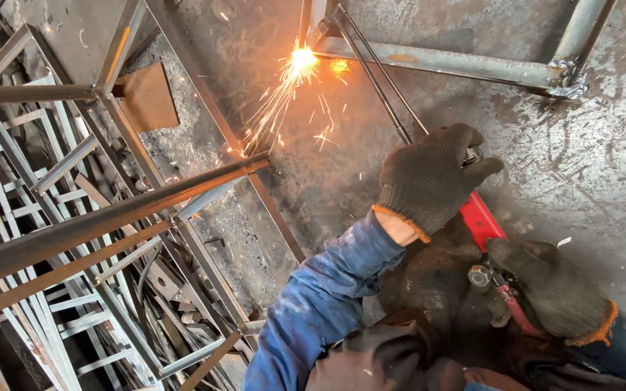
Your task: Cutting a metal frame using an oxy-fuel cutting torch in a workshop.
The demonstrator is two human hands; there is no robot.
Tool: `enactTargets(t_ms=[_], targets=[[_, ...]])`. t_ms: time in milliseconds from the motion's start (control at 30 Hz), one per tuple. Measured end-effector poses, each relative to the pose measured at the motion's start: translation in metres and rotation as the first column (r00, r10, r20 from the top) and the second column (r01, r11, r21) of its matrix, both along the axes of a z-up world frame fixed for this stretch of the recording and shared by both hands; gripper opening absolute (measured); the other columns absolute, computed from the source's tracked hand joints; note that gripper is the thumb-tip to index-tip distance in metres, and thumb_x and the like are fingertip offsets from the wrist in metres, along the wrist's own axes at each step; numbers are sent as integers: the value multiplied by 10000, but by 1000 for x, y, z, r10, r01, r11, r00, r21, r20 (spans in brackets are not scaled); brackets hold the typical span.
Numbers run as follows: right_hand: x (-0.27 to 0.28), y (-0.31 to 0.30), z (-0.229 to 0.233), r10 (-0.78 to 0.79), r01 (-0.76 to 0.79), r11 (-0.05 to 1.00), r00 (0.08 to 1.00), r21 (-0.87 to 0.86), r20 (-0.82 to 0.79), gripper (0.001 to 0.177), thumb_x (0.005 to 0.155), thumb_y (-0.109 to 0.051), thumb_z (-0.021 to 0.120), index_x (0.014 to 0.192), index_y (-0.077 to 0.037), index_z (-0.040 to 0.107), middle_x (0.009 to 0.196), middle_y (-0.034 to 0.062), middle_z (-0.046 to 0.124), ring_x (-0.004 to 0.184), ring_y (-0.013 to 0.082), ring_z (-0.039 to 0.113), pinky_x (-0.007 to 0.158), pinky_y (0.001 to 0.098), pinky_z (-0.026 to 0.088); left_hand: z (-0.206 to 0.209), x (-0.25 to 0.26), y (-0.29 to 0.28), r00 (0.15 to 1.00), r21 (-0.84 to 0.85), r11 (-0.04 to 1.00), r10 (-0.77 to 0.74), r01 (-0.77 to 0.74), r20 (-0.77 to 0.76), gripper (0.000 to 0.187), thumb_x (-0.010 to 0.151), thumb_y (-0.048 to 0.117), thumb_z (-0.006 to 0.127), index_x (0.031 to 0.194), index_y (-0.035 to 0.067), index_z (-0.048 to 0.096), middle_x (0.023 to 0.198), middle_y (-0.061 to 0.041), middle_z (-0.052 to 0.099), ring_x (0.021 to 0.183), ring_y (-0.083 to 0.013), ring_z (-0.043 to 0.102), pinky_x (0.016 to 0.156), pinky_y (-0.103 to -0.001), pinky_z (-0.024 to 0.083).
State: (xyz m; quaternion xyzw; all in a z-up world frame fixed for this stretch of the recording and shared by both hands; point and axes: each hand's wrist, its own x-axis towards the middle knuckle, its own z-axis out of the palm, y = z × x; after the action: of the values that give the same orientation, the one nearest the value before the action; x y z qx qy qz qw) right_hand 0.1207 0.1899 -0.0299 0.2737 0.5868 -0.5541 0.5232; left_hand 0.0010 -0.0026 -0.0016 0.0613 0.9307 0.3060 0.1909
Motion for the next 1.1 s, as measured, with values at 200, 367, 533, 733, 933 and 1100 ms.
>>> enactTargets(t_ms=[200, 367, 533, 733, 933, 1100], targets=[[32, 12, -43, -104, 118, 989, 983, -88, 154, 520, 1077, -428, 583, 1122, 80, 681, 692, 193, 644, 514, 276, 598, 469, 432, 532, -1, -1, 0, 1000, 5, 1000, -8, 8, 24, 473, 874, 524, 693, 1095, 105, 690, 982, -80, 746, 816, -248, 760, 706, -392, 591], [13, 4, -20, -96, 106, 993, 983, -52, 155, 479, 1018, -415, 545, 1113, 30, 696, 693, 165, 658, 515, 262, 606, 478, 409, 527, -1, -2, 0, 1000, -18, 1000, 4, -3, 16, 463, 867, 515, 704, 1096, 113, 689, 974, -91, 742, 839, -273, 752, 729, -412, 583], [22, 9, -37, 181, -186, 983, 958, 2, -222, 444, 1091, -404, 535, 1057, 16, 673, 796, 131, 637, 651, 179, 604, 573, 332, 576, -5, 1, -3, 999, -21, 1000, 20, -21, -48, 451, 868, 514, 702, 1098, 127, 679, 990, -92, 737, 886, -294, 739, 758, -433, 570], [-5, -7, -7, -85, 109, 982, 985, -155, 152, 488, 975, -435, 523, 1157, -22, 709, 718, 129, 717, 557, 216, 628, 501, 390, 562, -5, -2, -5, 1000, -30, 999, 28, -28, 2, 454, 856, 526, 700, 1085, 134, 677, 960, -73, 746, 869, -276, 749, 746, -424, 576], [13, -1, -31, -22, 20, 985, 1000, -170, -9, 476, 1017, -386, 534, 1223, 3, 715, 773, 144, 694, 598, 219, 608, 507, 394, 560, -7, -3, -8, 1000, -31, 999, 24, -24, -11, 448, 862, 519, 699, 1084, 131, 678, 958, -82, 737, 864, -287, 743, 743, -428, 575], [39, 10, -66, 254, -316, 948, 659, 45, -708, 403, 849, -135, 604, 1244, -122, 681, 896, 52, 684, 721, 190, 651, 612, 339, 570, -11, -4, -11, 1000, -28, 999, 22, -23, -22, 466, 856, 526, 700, 1090, 124, 678, 965, -84, 734, 839, -278, 740, 739, -426, 573]])
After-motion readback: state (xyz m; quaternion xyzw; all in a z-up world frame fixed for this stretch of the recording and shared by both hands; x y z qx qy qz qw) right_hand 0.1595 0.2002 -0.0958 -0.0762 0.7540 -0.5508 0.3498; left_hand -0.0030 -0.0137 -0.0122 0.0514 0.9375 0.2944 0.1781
